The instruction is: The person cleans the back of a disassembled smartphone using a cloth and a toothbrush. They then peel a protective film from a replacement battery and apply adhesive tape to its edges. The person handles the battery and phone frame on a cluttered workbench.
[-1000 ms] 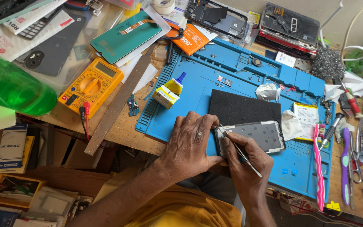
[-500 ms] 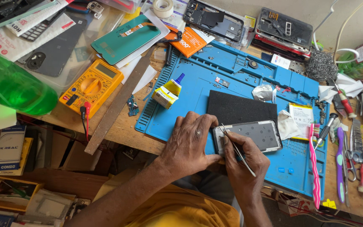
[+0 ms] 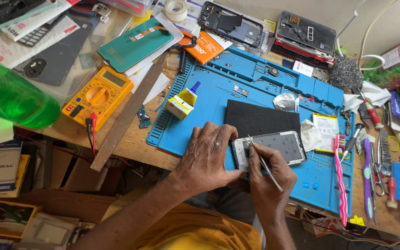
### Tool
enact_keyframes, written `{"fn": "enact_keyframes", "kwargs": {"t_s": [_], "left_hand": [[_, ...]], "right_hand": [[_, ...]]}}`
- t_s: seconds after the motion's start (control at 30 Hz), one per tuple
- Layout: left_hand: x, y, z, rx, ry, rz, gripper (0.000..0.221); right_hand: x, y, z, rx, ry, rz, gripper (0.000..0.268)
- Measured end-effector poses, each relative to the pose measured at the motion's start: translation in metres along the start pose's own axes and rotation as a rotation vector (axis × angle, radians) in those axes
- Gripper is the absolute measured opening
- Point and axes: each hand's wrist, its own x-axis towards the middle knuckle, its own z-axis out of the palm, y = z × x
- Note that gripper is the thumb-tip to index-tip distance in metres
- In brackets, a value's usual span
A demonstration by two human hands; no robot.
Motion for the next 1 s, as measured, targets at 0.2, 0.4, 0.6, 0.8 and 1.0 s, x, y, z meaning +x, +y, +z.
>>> {"fn": "enact_keyframes", "kwargs": {"t_s": [0.2, 0.4, 0.6, 0.8, 1.0], "left_hand": [[0.001, 0.001, -0.001, -0.011, -0.018, 0.011, 0.074], [0.001, -0.001, 0.002, 0.022, 0.007, 0.038, 0.082], [0.008, -0.003, 0.005, 0.075, -0.069, 0.036, 0.076], [0.009, -0.003, 0.004, 0.056, -0.066, 0.052, 0.076], [0.009, -0.002, 0.005, 0.054, -0.096, 0.035, 0.079]], "right_hand": [[0.004, 0.005, -0.003, -0.032, -0.032, 0.075, 0.011], [0.004, 0.009, -0.005, -0.016, -0.058, -0.002, 0.012], [0.008, 0.001, -0.01, -0.017, -0.011, 0.088, 0.013], [0.014, -0.001, -0.018, 0.011, 0.021, 0.117, 0.013], [0.017, 0.01, -0.02, -0.039, 0.014, 0.066, 0.012]]}}
